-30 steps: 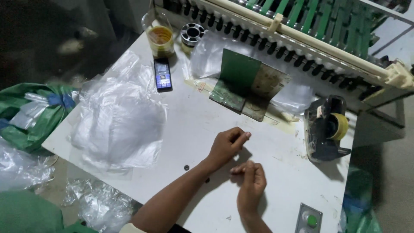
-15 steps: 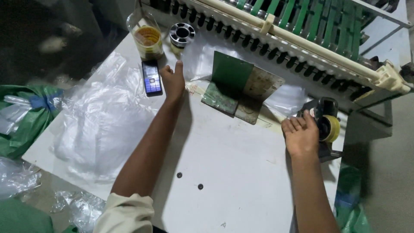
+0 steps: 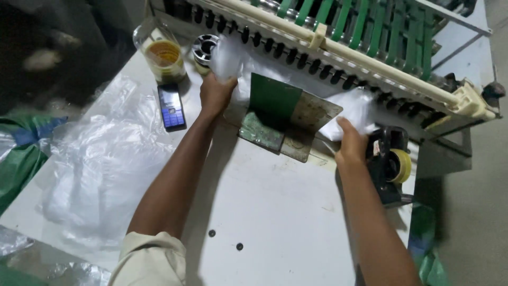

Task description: Folding small plastic bags and inserting them into larger plastic bags at a workbench

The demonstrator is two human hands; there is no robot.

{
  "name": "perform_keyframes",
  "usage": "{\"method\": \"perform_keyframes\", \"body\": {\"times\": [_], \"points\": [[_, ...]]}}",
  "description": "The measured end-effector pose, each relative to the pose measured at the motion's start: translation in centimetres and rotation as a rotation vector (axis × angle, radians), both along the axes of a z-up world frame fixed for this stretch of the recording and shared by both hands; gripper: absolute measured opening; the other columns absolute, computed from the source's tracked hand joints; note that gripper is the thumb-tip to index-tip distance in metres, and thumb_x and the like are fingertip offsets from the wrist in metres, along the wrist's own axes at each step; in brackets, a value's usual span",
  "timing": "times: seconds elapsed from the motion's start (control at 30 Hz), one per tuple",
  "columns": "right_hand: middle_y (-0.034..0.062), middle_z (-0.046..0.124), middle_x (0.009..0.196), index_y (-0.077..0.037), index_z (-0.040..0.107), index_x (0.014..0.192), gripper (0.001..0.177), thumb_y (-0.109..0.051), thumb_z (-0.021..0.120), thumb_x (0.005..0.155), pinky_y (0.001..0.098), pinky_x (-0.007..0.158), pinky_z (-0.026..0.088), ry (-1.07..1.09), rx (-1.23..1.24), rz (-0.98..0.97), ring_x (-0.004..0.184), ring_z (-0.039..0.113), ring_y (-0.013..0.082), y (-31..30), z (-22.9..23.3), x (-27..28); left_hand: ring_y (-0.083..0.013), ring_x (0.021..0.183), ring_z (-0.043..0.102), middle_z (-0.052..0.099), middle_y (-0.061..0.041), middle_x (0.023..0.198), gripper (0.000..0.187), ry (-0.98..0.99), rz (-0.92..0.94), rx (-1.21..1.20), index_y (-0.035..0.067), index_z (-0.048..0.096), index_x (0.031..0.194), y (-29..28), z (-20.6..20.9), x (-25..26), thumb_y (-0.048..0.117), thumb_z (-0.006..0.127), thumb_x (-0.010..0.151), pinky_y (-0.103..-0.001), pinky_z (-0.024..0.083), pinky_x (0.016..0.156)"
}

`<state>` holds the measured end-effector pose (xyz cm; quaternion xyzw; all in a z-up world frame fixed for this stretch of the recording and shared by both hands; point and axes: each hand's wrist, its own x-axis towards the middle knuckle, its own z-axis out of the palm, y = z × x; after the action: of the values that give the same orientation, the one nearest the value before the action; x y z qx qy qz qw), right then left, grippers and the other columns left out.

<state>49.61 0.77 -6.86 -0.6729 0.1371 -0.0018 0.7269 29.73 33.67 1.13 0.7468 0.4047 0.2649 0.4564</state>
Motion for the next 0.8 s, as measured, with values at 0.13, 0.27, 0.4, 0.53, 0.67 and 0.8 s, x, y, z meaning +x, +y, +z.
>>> {"method": "perform_keyframes", "body": {"times": [0.13, 0.27, 0.4, 0.53, 0.67, 0.8], "points": [[0.0149, 0.064, 0.142, -0.008, 0.046, 0.143, 0.076, 0.004, 0.086, 0.08, 0.0362, 0.105, 0.06, -0.354, 0.142, -0.144, 0.126, 0.068, 0.027, -4.7, 1.8, -9.0, -0.0133, 0.058, 0.051, 0.051, 0.0, 0.065, 0.033, -0.56, 0.183, -0.072, 0.012, 0.047, 0.072, -3.3, 3.9, -3.7, 0.024, 0.078, 0.074, -0.031, 0.044, 0.053], [0.0185, 0.06, 0.138, -0.005, 0.049, 0.139, 0.072, 0.011, 0.084, 0.079, 0.0387, 0.107, 0.055, -0.551, -0.166, -0.207, 0.126, 0.063, 0.0292, -10.4, 4.8, -19.5, -0.0157, 0.074, 0.059, 0.069, -0.008, 0.089, 0.039, -0.442, -0.199, 0.051, 0.004, 0.063, 0.104, -9.5, 7.8, -11.6, 0.029, 0.081, 0.081, -0.031, 0.052, 0.059], [0.0031, 0.071, 0.127, -0.007, 0.063, 0.129, 0.056, -0.002, 0.078, 0.075, 0.0353, 0.105, 0.063, -0.146, 0.043, -0.208, 0.116, 0.071, 0.0179, -14.4, 10.5, -28.0, -0.0217, 0.086, 0.066, 0.063, -0.01, 0.099, 0.042, -0.213, -0.752, -0.595, 0.0, 0.058, 0.117, -16.8, 7.5, -18.8, 0.022, 0.069, 0.083, -0.031, 0.058, 0.069], [0.0013, 0.074, 0.116, -0.009, 0.065, 0.127, 0.052, -0.003, 0.077, 0.076, 0.0328, 0.091, 0.065, 0.143, 0.028, -0.151, 0.106, 0.074, 0.0185, -16.6, 13.6, -29.3, -0.0235, 0.091, 0.068, 0.069, -0.012, 0.107, 0.045, 0.22, -0.87, -0.72, 0.002, 0.057, 0.131, -18.3, 5.8, -18.1, 0.018, 0.063, 0.089, -0.033, 0.06, 0.079], [0.004, 0.066, 0.14, -0.01, 0.053, 0.142, 0.074, -0.013, 0.078, 0.073, 0.04, 0.111, 0.054, 0.166, -0.118, -0.05, 0.13, 0.064, 0.023, -15.6, 20.3, -31.7, -0.0313, 0.118, 0.063, 0.062, -0.016, 0.137, 0.091, 0.645, -0.825, -0.271, 0.016, 0.039, 0.149, -18.7, 4.9, -18.0, 0.057, 0.074, 0.076, -0.041, 0.049, 0.092], [0.0182, 0.059, 0.145, -0.017, 0.05, 0.125, 0.048, -0.037, 0.073, 0.088, 0.0476, 0.103, 0.056, -0.193, -0.199, 0.311, 0.136, 0.058, 0.0363, -19.1, 18.4, -32.8, -0.0392, 0.129, 0.05, 0.052, -0.024, 0.141, 0.112, 0.622, -0.448, 0.872, -0.005, 0.036, 0.154, -22.4, 3.1, -20.9, 0.07, 0.074, 0.08, -0.053, 0.032, 0.11]]}}
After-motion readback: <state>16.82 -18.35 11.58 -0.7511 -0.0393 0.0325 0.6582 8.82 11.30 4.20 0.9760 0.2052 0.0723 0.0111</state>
